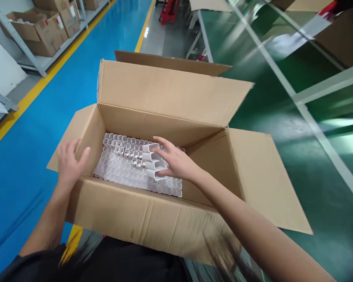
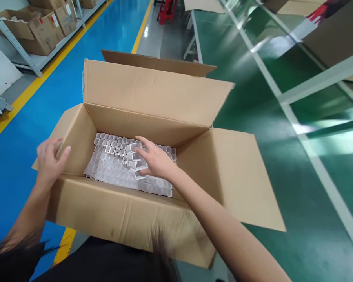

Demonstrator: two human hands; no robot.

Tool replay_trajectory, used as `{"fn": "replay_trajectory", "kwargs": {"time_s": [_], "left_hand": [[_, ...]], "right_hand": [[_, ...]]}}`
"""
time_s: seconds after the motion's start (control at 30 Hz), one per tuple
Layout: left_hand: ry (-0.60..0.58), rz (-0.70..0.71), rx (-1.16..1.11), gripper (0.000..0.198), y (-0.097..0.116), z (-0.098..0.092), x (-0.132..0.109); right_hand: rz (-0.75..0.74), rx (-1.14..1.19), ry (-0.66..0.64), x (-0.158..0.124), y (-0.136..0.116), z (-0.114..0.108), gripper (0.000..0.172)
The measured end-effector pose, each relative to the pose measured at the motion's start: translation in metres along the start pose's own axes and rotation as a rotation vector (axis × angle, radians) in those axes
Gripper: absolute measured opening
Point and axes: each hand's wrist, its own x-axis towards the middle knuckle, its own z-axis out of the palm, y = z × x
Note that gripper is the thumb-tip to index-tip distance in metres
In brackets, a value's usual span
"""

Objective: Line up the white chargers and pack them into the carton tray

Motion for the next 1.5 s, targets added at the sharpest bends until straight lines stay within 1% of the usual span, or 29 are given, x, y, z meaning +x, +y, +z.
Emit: {"fn": "replay_trajectory", "kwargs": {"time_s": [0.03, 0.07, 0.1, 0.17, 0.23, 0.33, 0.4, 0.5, 0.6, 0.77, 0.9, 1.0, 1.03, 1.1, 1.17, 1.27, 1.37, 1.43, 1.5], "left_hand": [[0.031, 0.001, 0.150, 0.066, -0.009, -0.010, 0.008], [0.013, 0.008, 0.300, 0.069, -0.015, -0.015, 0.014], [-0.029, 0.025, 0.429, 0.071, -0.018, -0.016, 0.017], [-0.085, 0.082, 0.647, 0.069, -0.018, -0.011, 0.018], [-0.075, 0.107, 0.706, 0.068, -0.015, -0.005, 0.016], [-0.052, 0.098, 0.712, 0.066, -0.012, -0.002, 0.013], [-0.054, 0.093, 0.714, 0.064, -0.012, -0.003, 0.014], [-0.058, 0.089, 0.706, 0.062, -0.012, -0.004, 0.015], [-0.056, 0.103, 0.702, 0.061, -0.012, -0.004, 0.015], [-0.053, 0.097, 0.695, 0.060, -0.013, -0.004, 0.014], [-0.056, 0.072, 0.687, 0.060, -0.012, -0.004, 0.013], [-0.056, 0.076, 0.683, 0.059, -0.011, -0.003, 0.013], [-0.054, 0.084, 0.679, 0.059, -0.011, -0.003, 0.014], [-0.051, 0.099, 0.670, 0.059, -0.010, -0.003, 0.014], [-0.047, 0.102, 0.665, 0.058, -0.009, -0.003, 0.015], [-0.051, 0.088, 0.674, 0.057, -0.007, -0.003, 0.015], [-0.039, 0.093, 0.685, 0.056, -0.010, -0.002, 0.015], [-0.027, 0.100, 0.696, 0.056, -0.013, -0.001, 0.017], [-0.015, 0.104, 0.709, 0.056, -0.017, -0.003, 0.018]], "right_hand": [[-0.038, -0.017, -0.054, 0.018, 0.009, 0.016, 0.072], [-0.082, -0.037, -0.114, 0.037, 0.016, 0.033, 0.074], [-0.127, -0.064, -0.169, 0.057, 0.019, 0.052, 0.076], [-0.241, -0.121, -0.272, 0.098, 0.019, 0.089, 0.079], [-0.367, -0.178, -0.362, 0.136, 0.014, 0.126, 0.078], [-0.491, -0.182, -0.442, 0.177, 0.008, 0.175, 0.066], [-0.511, -0.179, -0.466, 0.191, 0.010, 0.200, 0.059], [-0.482, -0.186, -0.469, 0.193, 0.019, 0.225, 0.057], [-0.446, -0.187, -0.464, 0.184, 0.029, 0.233, 0.059], [-0.445, -0.166, -0.468, 0.171, 0.038, 0.230, 0.061], [-0.390, -0.158, -0.475, 0.170, 0.038, 0.230, 0.060], [-0.385, -0.123, -0.461, 0.174, 0.029, 0.228, 0.067], [-0.395, -0.106, -0.450, 0.175, 0.025, 0.227, 0.067], [-0.413, -0.073, -0.421, 0.174, 0.013, 0.226, 0.056], [-0.415, -0.051, -0.393, 0.167, 0.000, 0.227, 0.047], [-0.397, -0.041, -0.379, 0.148, -0.015, 0.235, 0.051], [-0.407, -0.045, -0.397, 0.138, -0.021, 0.239, 0.057], [-0.439, -0.046, -0.403, 0.142, -0.022, 0.231, 0.055], [-0.466, -0.050, -0.391, 0.150, -0.021, 0.211, 0.051]]}}
